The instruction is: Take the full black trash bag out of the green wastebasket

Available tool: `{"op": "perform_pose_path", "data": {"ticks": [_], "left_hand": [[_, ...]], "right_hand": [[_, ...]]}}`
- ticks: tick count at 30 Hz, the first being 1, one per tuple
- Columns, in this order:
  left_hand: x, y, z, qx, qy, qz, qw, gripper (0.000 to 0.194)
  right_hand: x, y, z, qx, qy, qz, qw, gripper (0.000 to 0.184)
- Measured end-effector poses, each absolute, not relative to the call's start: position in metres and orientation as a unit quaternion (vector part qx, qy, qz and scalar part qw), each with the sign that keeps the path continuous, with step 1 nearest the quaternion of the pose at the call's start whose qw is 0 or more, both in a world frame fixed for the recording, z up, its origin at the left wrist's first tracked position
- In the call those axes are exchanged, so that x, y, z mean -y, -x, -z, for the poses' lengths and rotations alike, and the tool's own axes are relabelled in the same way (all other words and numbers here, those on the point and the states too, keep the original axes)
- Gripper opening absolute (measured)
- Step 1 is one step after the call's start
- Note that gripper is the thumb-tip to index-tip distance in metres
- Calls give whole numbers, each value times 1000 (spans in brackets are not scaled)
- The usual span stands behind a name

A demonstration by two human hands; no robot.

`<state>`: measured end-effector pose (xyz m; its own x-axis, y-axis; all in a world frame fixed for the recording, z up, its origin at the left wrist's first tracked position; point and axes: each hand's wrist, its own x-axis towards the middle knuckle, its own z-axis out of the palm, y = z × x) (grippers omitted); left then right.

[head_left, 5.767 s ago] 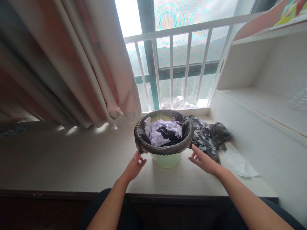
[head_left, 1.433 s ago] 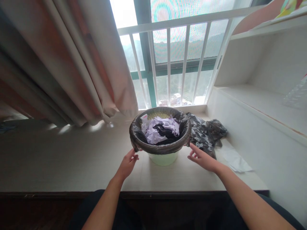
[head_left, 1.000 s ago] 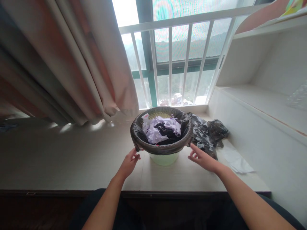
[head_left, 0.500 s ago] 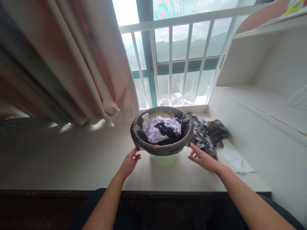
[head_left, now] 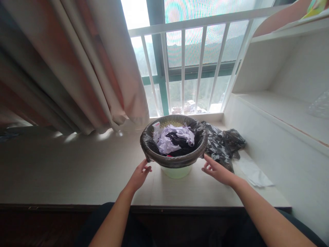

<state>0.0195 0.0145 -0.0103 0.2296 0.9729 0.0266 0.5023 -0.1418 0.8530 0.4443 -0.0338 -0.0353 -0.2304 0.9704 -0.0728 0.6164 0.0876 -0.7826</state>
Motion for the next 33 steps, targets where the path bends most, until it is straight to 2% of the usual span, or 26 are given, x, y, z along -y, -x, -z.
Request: {"op": "perform_pose_path", "data": {"ticks": [33], "left_hand": [[-16,-24,7,-545,-677,-317,380,55]], "right_hand": [[36,-445,32,692,582,-342,258,75]]}}
